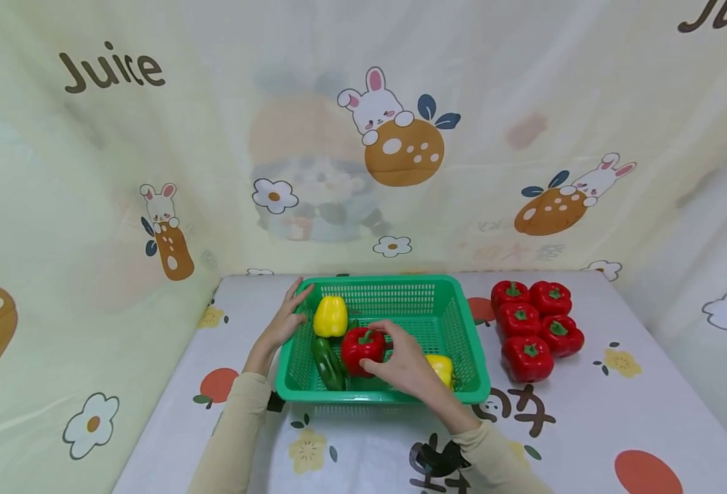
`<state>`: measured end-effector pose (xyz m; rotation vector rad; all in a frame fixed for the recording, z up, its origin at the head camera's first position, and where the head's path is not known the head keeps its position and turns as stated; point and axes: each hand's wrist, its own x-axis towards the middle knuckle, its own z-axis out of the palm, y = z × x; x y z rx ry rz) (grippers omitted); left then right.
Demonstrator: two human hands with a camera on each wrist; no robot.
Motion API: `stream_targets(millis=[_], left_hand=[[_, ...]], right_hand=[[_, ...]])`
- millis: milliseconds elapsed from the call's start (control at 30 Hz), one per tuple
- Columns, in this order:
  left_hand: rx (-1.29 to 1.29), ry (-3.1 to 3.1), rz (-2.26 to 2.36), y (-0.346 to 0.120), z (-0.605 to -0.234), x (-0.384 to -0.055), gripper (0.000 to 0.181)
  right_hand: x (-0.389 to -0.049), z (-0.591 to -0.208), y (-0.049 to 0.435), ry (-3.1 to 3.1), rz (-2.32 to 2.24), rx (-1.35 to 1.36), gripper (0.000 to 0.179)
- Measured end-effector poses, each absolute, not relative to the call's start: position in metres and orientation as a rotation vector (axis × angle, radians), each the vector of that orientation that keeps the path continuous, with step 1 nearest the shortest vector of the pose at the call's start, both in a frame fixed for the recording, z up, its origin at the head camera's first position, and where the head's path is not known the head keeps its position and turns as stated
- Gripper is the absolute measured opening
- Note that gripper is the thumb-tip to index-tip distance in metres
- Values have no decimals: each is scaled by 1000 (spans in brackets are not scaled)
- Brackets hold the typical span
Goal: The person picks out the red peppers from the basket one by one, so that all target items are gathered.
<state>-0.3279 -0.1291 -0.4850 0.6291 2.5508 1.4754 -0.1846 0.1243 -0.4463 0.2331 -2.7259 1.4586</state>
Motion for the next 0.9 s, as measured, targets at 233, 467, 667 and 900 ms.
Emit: stream_targets(millis=[233,467,667,900], left_hand=[[638,2553,1510,-129,-499,-335,80],[610,2570,1496,-131,-496,-334,79],[588,2564,1488,-132,-494,-334,80],[587,2555,1485,-130,-496,-334,80]], right_hand=[[-182,-445,148,-2727,1397,130,56],[-180,-438,171,-2698,1394,119,62],[-178,-433,193,-2654,1378,108,63],[-174,-427,221,-2666,1313,55,65]])
